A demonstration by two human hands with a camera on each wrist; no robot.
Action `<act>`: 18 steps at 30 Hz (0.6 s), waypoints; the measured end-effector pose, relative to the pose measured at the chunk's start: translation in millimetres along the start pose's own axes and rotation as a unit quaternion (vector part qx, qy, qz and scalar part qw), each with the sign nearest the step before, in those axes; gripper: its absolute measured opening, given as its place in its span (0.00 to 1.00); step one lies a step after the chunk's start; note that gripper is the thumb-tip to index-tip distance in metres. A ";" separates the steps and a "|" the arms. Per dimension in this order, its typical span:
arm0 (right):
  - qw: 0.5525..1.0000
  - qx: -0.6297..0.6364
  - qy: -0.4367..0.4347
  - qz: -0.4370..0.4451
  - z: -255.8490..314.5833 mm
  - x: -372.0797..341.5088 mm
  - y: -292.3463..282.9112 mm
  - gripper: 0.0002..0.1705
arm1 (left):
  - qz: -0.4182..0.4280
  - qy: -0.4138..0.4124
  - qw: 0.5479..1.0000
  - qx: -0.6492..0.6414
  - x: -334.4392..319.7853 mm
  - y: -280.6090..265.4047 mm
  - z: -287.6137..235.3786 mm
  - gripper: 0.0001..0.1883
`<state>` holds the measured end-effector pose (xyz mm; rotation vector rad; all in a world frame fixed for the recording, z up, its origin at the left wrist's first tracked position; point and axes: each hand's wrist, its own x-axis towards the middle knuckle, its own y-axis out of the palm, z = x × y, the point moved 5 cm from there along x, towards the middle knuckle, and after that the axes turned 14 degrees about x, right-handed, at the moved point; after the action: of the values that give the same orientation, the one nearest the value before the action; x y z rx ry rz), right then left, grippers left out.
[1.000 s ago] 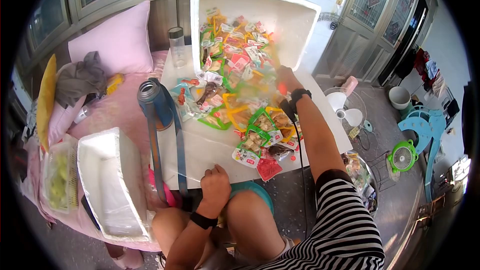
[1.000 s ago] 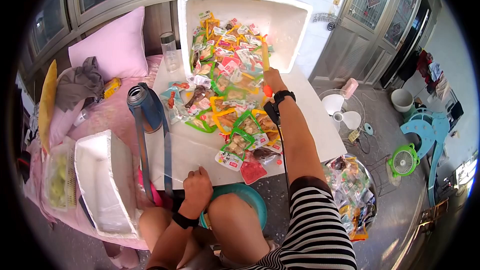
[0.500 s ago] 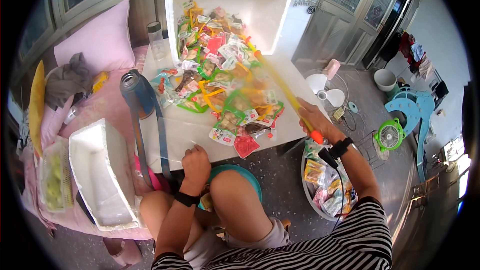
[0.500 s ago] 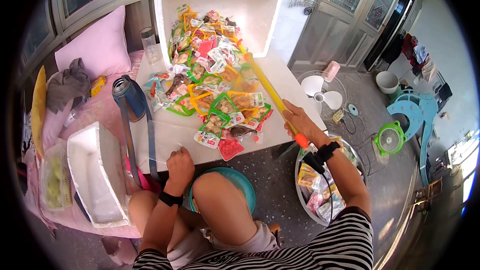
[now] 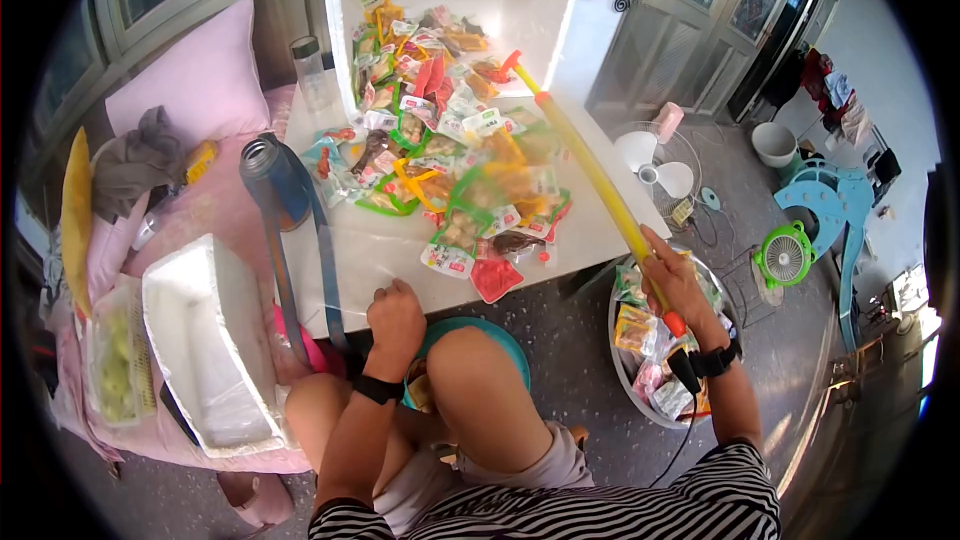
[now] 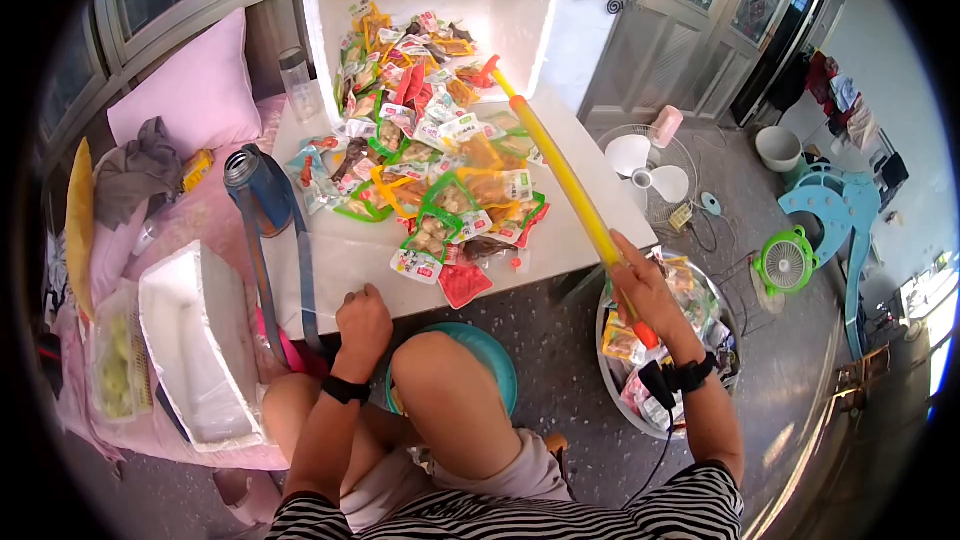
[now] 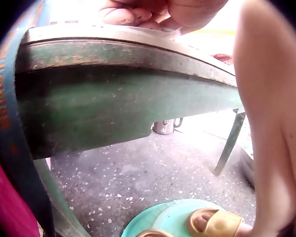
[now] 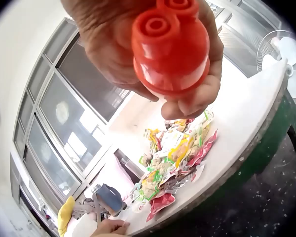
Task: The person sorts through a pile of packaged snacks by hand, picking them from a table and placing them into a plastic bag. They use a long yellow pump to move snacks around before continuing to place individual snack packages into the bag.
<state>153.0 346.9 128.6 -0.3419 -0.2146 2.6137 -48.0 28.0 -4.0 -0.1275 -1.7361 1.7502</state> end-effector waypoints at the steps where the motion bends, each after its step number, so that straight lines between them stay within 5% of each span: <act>1: 1.000 -0.001 -0.010 -0.014 2.9 18.7 2.8 0.30 | -0.005 0.001 1.000 0.000 0.2 1.1 0.1 0.17; 10: 0.995 0.022 -0.094 0.016 -9.7 215.5 60.3 0.33 | -0.013 -0.013 0.999 -0.030 1.3 -2.8 5.4 0.06; 18: 0.997 0.011 0.021 0.076 -6.4 67.7 62.0 0.33 | -0.019 -0.007 0.999 -0.025 7.6 0.0 3.5 0.03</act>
<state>69.4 327.0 95.7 -0.4197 -0.1520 2.7529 -55.6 28.9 -0.8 -0.1023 -1.7813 1.6855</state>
